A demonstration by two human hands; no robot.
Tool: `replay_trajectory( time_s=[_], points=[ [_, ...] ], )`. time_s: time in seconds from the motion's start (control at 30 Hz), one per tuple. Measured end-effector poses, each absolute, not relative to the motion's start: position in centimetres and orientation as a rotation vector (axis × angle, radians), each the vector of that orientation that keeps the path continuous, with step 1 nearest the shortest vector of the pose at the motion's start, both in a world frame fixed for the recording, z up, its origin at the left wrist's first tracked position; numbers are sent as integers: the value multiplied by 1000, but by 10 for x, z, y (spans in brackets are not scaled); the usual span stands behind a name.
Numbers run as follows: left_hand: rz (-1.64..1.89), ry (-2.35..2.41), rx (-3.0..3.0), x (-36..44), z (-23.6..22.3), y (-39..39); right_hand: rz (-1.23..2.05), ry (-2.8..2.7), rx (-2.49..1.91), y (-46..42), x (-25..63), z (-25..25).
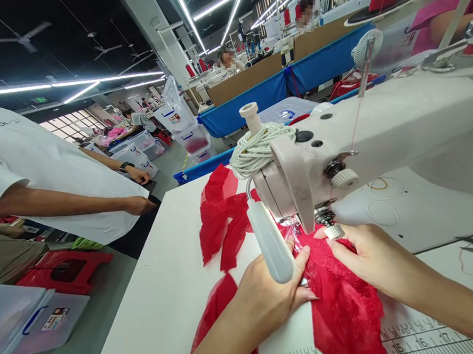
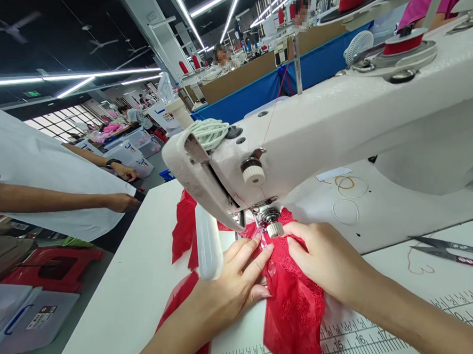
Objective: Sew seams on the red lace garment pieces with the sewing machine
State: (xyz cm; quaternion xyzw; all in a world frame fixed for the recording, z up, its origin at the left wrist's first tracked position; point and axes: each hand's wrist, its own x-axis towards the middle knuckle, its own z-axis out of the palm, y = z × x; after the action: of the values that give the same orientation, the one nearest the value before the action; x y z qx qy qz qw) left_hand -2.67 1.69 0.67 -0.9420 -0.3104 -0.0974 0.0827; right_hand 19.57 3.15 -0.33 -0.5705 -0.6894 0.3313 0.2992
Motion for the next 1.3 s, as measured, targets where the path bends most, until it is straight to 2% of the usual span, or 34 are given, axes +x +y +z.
replay_trajectory(
  time_s=[1.3],
  points=[
    [-308,-1052,-2840,-28,2,23,873,-1813,-1510,35,196,4]
  ],
)
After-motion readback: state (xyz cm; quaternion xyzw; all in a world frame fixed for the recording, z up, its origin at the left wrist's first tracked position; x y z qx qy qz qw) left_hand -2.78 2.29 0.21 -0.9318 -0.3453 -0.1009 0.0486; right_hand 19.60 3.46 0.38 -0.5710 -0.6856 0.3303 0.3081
